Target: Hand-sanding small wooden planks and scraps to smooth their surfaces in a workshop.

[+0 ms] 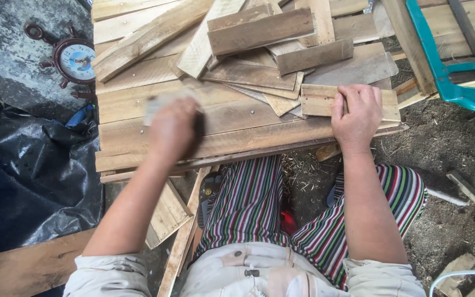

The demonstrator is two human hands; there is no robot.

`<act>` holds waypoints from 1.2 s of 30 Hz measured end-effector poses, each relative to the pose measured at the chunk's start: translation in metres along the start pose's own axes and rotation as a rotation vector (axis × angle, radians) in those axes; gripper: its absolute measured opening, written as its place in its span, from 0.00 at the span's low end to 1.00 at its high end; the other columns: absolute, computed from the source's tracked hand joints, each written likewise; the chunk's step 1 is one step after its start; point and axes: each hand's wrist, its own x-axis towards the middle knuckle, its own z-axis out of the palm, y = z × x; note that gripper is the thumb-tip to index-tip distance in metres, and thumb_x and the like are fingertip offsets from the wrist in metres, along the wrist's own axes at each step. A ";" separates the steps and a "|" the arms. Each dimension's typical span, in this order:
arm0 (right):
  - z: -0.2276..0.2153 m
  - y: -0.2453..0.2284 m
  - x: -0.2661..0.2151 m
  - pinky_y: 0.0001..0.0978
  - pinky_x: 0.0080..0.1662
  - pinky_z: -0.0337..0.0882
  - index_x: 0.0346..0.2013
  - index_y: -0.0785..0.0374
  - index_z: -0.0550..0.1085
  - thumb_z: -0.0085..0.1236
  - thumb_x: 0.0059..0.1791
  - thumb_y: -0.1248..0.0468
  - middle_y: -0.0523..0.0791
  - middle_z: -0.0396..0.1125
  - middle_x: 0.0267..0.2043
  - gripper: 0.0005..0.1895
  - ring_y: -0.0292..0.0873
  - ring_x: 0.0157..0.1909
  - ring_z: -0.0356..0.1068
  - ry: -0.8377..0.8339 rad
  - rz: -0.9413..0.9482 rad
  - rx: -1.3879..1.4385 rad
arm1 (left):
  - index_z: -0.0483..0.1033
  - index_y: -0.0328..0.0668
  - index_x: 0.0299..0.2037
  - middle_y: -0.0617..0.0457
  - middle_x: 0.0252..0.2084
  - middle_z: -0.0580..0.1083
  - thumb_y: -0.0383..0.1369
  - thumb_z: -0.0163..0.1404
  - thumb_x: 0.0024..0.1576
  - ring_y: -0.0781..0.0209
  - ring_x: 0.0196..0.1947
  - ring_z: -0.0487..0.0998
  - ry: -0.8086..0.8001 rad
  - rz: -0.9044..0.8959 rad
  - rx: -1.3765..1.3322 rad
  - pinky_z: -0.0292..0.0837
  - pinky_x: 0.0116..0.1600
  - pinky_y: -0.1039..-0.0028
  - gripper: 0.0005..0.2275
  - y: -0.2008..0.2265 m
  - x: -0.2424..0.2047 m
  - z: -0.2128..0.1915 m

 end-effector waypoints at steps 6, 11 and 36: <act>0.002 0.001 -0.001 0.30 0.39 0.62 0.29 0.62 0.70 0.48 0.44 0.66 0.44 0.59 0.28 0.04 0.45 0.34 0.61 0.014 0.004 -0.012 | 0.67 0.47 0.26 0.56 0.19 0.67 0.31 0.40 0.43 0.61 0.18 0.70 0.081 -0.084 0.255 0.64 0.22 0.76 0.04 0.015 -0.005 -0.016; 0.001 0.001 -0.001 0.32 0.39 0.63 0.29 0.63 0.70 0.48 0.44 0.67 0.45 0.59 0.28 0.03 0.46 0.34 0.61 -0.004 -0.010 -0.001 | 0.70 0.42 0.41 0.48 0.42 0.70 0.31 0.40 0.47 0.54 0.44 0.69 0.001 0.186 -0.202 0.64 0.45 0.70 0.13 0.049 -0.008 -0.039; 0.005 0.004 -0.005 0.32 0.38 0.62 0.29 0.64 0.70 0.47 0.45 0.67 0.45 0.58 0.28 0.04 0.45 0.34 0.60 0.009 0.007 0.022 | 0.73 0.41 0.33 0.49 0.36 0.72 0.28 0.42 0.45 0.56 0.36 0.73 0.097 -0.212 -0.038 0.68 0.38 0.72 0.09 -0.002 -0.007 0.021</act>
